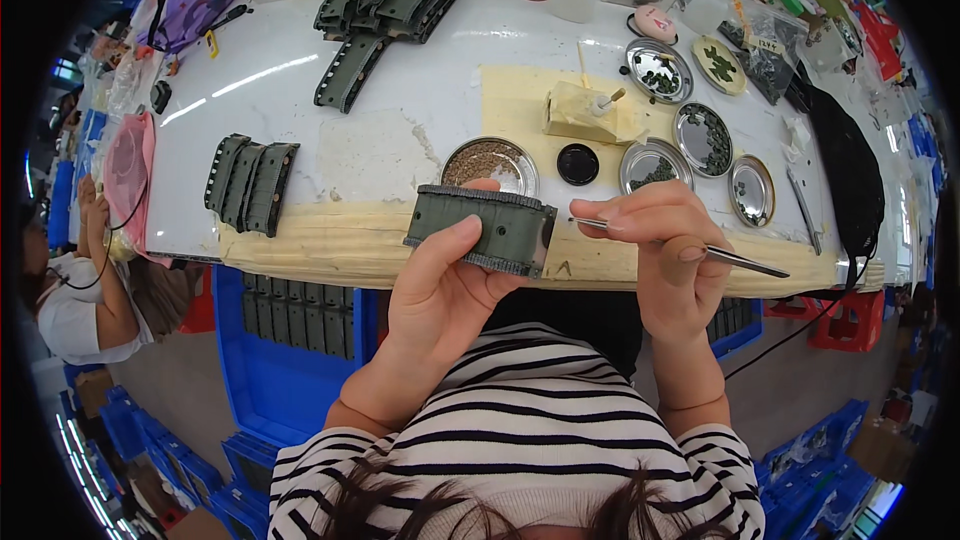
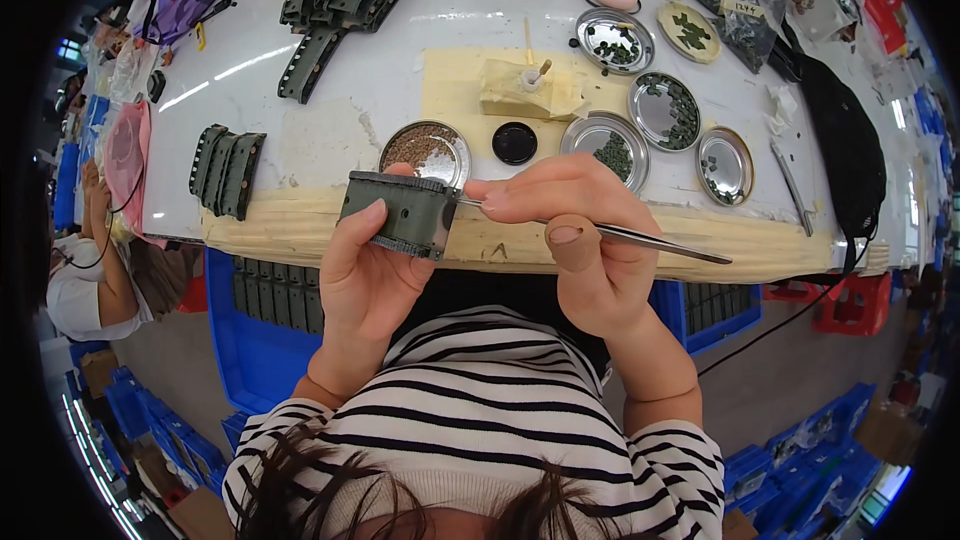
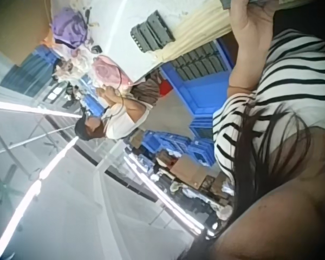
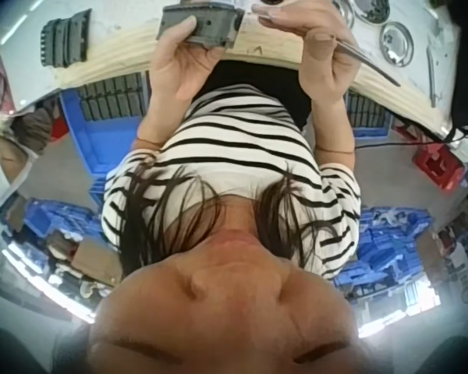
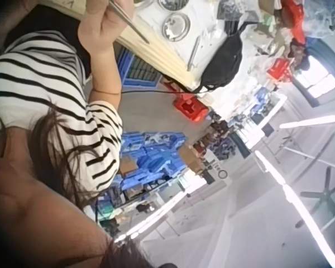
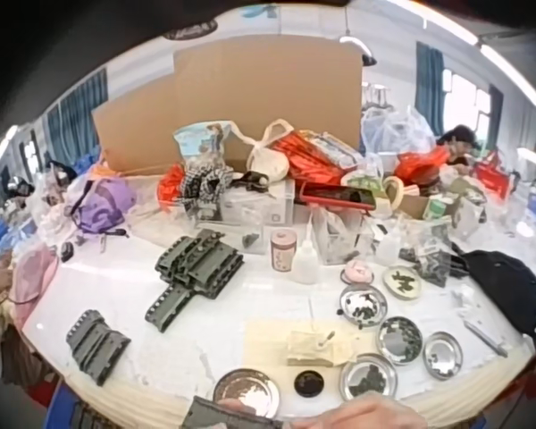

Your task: The person is using a thin brush to apply detail or glue to a small green plastic model tank at a hobbyist workbench.

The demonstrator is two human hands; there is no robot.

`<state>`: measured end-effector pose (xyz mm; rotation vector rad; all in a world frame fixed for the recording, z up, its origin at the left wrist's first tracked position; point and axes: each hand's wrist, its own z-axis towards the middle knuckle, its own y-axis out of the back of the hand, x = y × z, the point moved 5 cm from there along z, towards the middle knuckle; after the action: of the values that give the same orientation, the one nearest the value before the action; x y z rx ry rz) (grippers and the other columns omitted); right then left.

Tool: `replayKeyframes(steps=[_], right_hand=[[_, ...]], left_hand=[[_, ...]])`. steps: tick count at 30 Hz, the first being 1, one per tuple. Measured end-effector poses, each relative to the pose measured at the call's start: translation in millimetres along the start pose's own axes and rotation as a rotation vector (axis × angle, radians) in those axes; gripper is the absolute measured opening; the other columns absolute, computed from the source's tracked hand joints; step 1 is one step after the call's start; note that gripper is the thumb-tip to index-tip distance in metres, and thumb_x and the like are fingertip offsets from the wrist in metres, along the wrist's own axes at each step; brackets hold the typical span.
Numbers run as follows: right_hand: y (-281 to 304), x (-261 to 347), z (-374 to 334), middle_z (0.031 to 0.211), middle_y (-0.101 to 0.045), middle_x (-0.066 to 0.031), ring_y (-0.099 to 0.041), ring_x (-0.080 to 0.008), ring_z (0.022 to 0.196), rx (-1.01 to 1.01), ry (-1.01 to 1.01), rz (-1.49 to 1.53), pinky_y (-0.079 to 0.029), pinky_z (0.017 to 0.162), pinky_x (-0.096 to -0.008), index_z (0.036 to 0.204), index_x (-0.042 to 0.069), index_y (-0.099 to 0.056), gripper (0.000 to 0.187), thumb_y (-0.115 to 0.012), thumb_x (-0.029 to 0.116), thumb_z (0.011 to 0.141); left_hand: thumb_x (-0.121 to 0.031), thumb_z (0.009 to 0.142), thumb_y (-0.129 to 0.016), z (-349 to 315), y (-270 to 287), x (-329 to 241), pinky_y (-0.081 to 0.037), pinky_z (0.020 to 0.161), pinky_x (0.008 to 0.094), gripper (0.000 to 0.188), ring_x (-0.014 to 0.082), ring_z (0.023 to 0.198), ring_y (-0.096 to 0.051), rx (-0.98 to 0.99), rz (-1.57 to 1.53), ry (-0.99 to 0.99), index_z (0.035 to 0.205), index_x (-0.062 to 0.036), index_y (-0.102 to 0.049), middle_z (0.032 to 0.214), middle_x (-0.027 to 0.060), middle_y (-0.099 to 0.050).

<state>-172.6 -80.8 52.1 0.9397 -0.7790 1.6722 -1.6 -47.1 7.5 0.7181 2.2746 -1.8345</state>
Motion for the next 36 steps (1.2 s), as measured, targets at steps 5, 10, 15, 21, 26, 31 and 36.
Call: replayKeyframes(steps=[5,10,15,21,26,31,36], right_hand=[[-3.8,2.4,2.5,0.095,-0.069,-0.0135,-0.062,-0.0223,0.09,0.064,0.023,-0.069,-0.048,0.081,-0.0317,0.094,-0.002,-0.068,0.021,-0.053,0.014,0.093],[-3.3,0.7,1.7,0.095,-0.068,-0.0138,-0.063,-0.0225,0.091,0.085,0.035,-0.113,-0.05,0.08,-0.0307,0.096,-0.002,-0.068,0.018,-0.055,0.009,0.09],[-4.1,3.5,3.1,0.096,-0.067,-0.0147,-0.064,-0.0232,0.092,0.138,0.061,-0.186,-0.051,0.081,-0.0309,0.096,-0.001,-0.068,0.017,-0.056,0.005,0.087],[-5.9,5.2,4.3,0.096,-0.067,-0.0154,-0.064,-0.0242,0.091,0.146,0.073,-0.212,-0.051,0.081,-0.0315,0.096,-0.001,-0.068,0.016,-0.057,0.005,0.086],[-6.5,5.2,4.2,0.096,-0.067,-0.0154,-0.065,-0.0245,0.091,0.152,0.076,-0.241,-0.051,0.081,-0.0316,0.096,-0.002,-0.068,0.016,-0.058,0.006,0.086],[-6.3,4.7,3.3,0.096,-0.067,-0.0157,-0.065,-0.0244,0.091,0.152,0.082,-0.226,-0.051,0.08,-0.0315,0.096,-0.001,-0.068,0.016,-0.058,0.007,0.087],[-6.3,4.2,3.5,0.096,-0.067,-0.0156,-0.065,-0.0246,0.092,0.157,0.079,-0.23,-0.051,0.081,-0.0318,0.096,-0.001,-0.068,0.016,-0.058,0.008,0.087]], left_hand=[[-0.01,0.093,-0.047,-0.1,2.8,3.3,-0.057,0.084,0.0369,0.036,0.0224,0.103,-0.063,-0.007,-0.017,0.019,0.128,-0.0046,-0.043,0.113,0.0145,-0.059],[-0.01,0.093,-0.047,-0.1,2.4,4.0,-0.057,0.084,0.0364,0.036,0.022,0.102,-0.063,-0.021,0.0,0.017,0.128,-0.0055,-0.043,0.113,0.014,-0.059],[-0.01,0.093,-0.047,-0.8,2.7,3.9,-0.057,0.084,0.0361,0.036,0.0217,0.101,-0.064,-0.028,0.016,0.017,0.128,-0.0059,-0.043,0.112,0.0136,-0.06],[-0.011,0.093,-0.048,-1.0,3.2,4.1,-0.057,0.084,0.0359,0.035,0.0212,0.1,-0.064,-0.02,0.028,0.019,0.127,-0.0063,-0.043,0.113,0.0132,-0.059],[-0.011,0.093,-0.049,-1.3,3.4,4.3,-0.057,0.084,0.0358,0.035,0.0213,0.1,-0.064,-0.027,0.032,0.013,0.127,-0.0064,-0.043,0.112,0.0129,-0.06],[-0.011,0.093,-0.049,-1.5,3.6,5.1,-0.057,0.084,0.0357,0.035,0.0214,0.1,-0.064,-0.038,0.039,0.016,0.127,-0.0065,-0.044,0.112,0.0129,-0.06],[-0.011,0.093,-0.049,-1.4,3.5,4.8,-0.057,0.084,0.0358,0.035,0.0215,0.1,-0.064,-0.029,0.029,0.014,0.127,-0.0065,-0.043,0.112,0.0129,-0.06]])
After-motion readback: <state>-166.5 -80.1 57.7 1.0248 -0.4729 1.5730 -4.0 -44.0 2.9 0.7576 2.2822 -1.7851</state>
